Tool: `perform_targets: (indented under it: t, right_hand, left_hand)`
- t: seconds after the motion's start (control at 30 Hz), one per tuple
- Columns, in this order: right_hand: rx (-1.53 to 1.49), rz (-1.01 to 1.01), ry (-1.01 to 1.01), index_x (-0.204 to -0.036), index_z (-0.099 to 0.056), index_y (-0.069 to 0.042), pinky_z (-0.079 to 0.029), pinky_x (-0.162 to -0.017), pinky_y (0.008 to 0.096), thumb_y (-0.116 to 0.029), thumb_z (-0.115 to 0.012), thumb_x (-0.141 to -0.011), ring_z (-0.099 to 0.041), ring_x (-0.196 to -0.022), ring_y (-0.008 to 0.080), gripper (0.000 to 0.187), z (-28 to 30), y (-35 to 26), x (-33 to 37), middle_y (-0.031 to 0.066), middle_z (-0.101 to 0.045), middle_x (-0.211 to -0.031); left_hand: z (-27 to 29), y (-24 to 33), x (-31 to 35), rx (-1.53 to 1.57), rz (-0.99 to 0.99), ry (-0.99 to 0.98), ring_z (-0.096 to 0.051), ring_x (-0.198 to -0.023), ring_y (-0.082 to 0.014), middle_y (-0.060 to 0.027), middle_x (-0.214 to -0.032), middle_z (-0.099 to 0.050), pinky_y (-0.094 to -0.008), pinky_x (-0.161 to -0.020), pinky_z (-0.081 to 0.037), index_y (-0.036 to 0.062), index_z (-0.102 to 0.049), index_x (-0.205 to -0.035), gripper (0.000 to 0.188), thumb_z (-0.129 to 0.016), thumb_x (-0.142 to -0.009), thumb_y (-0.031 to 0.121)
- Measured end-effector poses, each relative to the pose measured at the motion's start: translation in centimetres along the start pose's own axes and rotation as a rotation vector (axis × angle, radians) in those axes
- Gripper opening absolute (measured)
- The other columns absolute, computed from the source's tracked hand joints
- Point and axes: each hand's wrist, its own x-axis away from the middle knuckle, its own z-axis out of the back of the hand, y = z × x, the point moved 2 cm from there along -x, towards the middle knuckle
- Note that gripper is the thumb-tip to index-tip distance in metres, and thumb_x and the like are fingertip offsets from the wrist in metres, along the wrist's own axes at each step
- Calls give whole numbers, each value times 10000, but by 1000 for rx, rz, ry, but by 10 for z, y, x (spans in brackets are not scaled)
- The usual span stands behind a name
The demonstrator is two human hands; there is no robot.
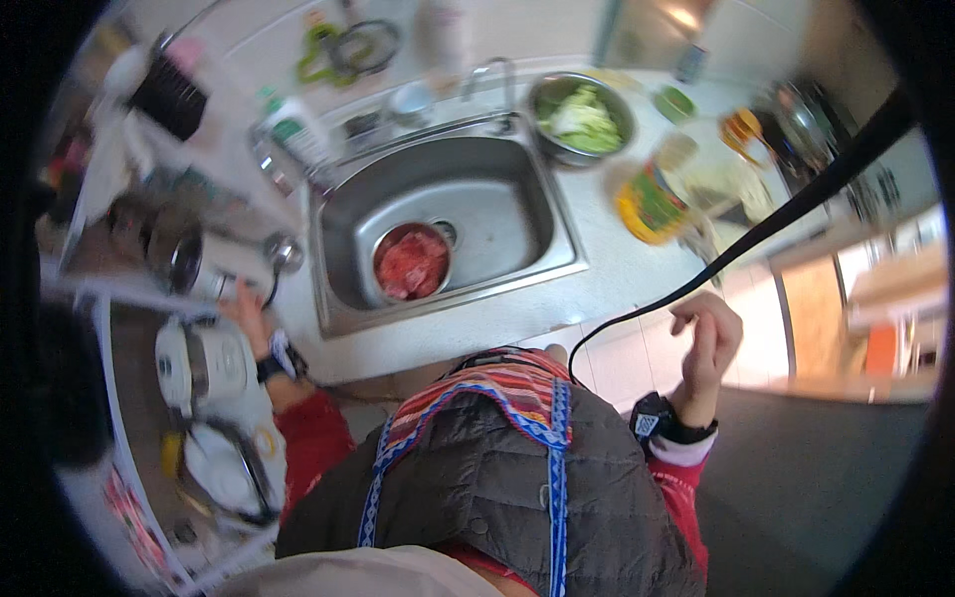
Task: The person stirs a pan on the stove, pours hot water from a kettle into the pan, then chops cabbage on a cutting board and transfers the pieces into a metal bowl. The person also adds a small amount of white powder from a green bowl into the pan and retrieves a plate from a shelf.
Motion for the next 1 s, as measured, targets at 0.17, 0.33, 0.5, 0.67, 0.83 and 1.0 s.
perform_targets:
  t: [0.17,0.33,0.5,0.67,0.83,1.0]
  right_hand:
    - [-103,-54,72,-738,-579,40,-348,-457,204,-215,-433,-916,-470,-507,103,344,15,13,3,64,-527,-627]
    - [-113,-258,246,-726,-575,32,-338,-452,203,-273,-431,-929,-460,-482,102,394,53,81,-12,51,-504,-570]
    - [-104,-376,276,-709,-572,22,-333,-462,213,-272,-422,-933,-453,-478,98,399,102,156,-22,30,-481,-528]
    - [-172,-482,230,-721,-572,18,-328,-457,208,-233,-439,-933,-443,-476,91,354,153,211,-23,17,-474,-531]
    - [-190,-563,249,-727,-569,15,-341,-450,202,-223,-457,-921,-444,-474,84,327,189,245,-23,20,-479,-540]
    - [-108,-614,252,-715,-569,10,-345,-450,194,-216,-448,-921,-447,-481,80,329,207,253,-11,19,-480,-542]
  left_hand:
    - [-53,78,112,-92,-294,382,-421,-1078,-245,-168,-1147,-431,-378,-880,-400,8,-347,-1250,521,-603,-844,211]
    - [-187,117,191,-50,-391,-557,-496,-1019,-215,-143,-1184,-449,-301,-855,-417,-5,-451,-1155,426,-630,-778,83]
    - [-321,145,281,-316,-367,-1202,-516,-1016,-237,-167,-1181,-467,-323,-782,-448,30,-438,-1210,555,-683,-741,196]
    - [-442,119,313,-501,-355,-1176,-502,-1036,-285,-215,-1193,-452,-326,-813,-441,8,-403,-1249,652,-685,-738,298]
    - [-503,56,299,-361,365,-834,-525,-949,-348,-198,-1104,-460,-461,-784,-472,-12,-367,-1244,758,-692,-713,419]
    - [-527,0,320,-47,1200,-897,-568,-952,-421,-288,-1062,-522,-472,-734,-524,-82,-310,-1236,667,-564,-813,367]
